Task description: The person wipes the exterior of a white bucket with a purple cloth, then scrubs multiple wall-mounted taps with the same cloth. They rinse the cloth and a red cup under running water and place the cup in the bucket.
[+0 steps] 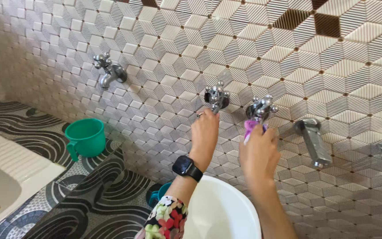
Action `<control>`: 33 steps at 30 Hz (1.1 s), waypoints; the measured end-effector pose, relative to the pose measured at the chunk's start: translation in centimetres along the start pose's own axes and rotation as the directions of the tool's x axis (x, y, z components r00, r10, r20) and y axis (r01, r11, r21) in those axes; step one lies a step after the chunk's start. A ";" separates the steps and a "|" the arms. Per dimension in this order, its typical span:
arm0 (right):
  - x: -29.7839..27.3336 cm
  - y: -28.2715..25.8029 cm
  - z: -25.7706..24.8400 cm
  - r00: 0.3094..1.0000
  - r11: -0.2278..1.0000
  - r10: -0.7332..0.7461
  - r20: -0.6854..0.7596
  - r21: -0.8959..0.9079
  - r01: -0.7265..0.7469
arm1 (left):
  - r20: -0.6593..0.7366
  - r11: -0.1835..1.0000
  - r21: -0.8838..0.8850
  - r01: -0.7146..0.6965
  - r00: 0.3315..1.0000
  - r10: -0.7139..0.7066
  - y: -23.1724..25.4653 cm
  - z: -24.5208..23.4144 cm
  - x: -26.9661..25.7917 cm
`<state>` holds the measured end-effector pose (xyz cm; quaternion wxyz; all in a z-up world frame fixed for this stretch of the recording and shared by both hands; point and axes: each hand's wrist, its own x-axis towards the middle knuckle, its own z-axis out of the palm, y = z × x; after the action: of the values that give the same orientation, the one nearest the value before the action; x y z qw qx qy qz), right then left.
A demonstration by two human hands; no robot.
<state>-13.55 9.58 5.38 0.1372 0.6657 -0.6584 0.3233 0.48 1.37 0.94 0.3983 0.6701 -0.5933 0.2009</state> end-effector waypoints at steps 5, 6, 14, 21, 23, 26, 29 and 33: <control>1.6 -1.2 -3.5 0.994 0.983 -0.092 0.060 0.167 0.081 | 0.006 0.999 -0.043 -0.008 1.000 0.008 -0.4 0.5 0.1; 3.4 -2.0 -3.5 0.996 0.984 -0.061 0.064 0.170 0.050 | 0.008 0.998 -0.056 -0.006 1.000 0.006 -0.6 0.7 -0.1; 13.7 -8.2 3.8 0.896 0.879 -0.405 -0.183 0.193 0.437 | 0.011 0.994 -0.110 0.016 1.000 -0.015 -0.7 0.7 0.0; 16.7 -4.5 9.7 0.963 0.369 -0.176 0.206 0.920 -0.130 | 0.098 0.983 -0.177 0.036 0.995 -0.019 -0.5 -0.3 0.2; 14.4 -4.0 11.7 0.989 0.281 -0.068 0.133 0.954 -0.109 | 0.155 0.971 -0.239 0.030 0.988 0.008 -1.0 -0.4 0.3; 10.0 -3.7 14.4 1.000 0.303 0.025 0.014 0.953 -0.021 | 0.227 0.965 -0.263 -0.004 0.972 0.066 -2.1 -0.5 -0.1; 7.9 -3.9 15.9 0.935 0.375 -0.012 -0.356 0.865 0.334 | 0.207 0.907 -0.416 -0.071 0.963 0.170 -3.6 -0.6 -0.8; 3.4 -5.3 15.1 0.984 0.462 0.084 -0.156 0.881 0.101 | 0.348 0.783 -0.622 -0.013 0.892 0.290 -6.2 -2.9 -2.7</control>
<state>-4.93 -1.74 -2.65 -0.1684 0.6119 -0.3768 0.6747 6.43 5.20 -1.10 0.4339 0.4835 -0.7511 -0.1177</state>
